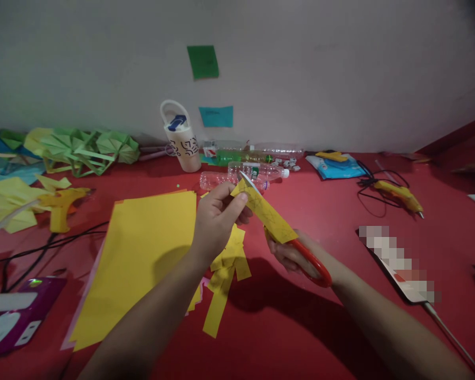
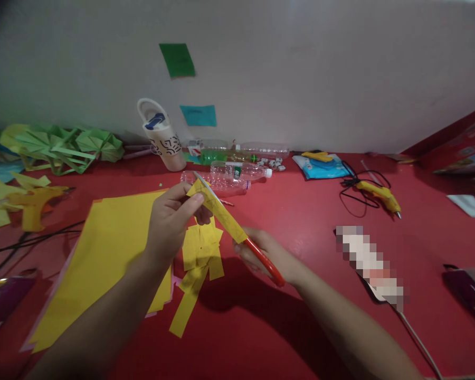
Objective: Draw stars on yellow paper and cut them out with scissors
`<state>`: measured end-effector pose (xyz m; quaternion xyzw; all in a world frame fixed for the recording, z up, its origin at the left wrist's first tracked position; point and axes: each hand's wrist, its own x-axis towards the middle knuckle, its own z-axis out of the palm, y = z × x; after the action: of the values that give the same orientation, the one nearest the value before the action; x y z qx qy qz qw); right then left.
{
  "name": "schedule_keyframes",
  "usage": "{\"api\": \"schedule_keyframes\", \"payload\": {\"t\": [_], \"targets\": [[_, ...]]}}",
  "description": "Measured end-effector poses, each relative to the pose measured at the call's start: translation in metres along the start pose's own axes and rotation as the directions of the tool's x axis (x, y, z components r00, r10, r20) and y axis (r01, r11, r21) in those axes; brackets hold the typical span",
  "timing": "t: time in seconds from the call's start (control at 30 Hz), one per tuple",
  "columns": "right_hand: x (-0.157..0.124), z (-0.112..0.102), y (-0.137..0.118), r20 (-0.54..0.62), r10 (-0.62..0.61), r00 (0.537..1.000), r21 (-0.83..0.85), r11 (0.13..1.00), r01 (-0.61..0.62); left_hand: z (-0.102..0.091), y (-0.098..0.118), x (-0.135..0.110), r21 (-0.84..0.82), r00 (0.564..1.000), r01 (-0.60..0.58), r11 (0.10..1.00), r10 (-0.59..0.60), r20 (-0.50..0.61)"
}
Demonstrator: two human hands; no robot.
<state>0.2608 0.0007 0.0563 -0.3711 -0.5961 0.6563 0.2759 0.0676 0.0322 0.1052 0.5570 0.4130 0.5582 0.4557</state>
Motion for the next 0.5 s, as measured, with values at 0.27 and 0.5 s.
{"api": "schedule_keyframes", "payload": {"t": [0.27,0.5], "targets": [[0.0012,-0.0028,0.0063,-0.010,-0.016,1.000,-0.011,1.000,0.016,0.0005,-0.0010,-0.0003,-0.020,1.000,0.017,1.000,-0.017,-0.001],[0.0007,-0.0056,0.0079,-0.015,-0.043,0.999,-0.018,0.999,0.043,-0.0020,-0.0044,0.0009,-0.083,1.000,0.021,0.996,-0.021,0.006]]}}
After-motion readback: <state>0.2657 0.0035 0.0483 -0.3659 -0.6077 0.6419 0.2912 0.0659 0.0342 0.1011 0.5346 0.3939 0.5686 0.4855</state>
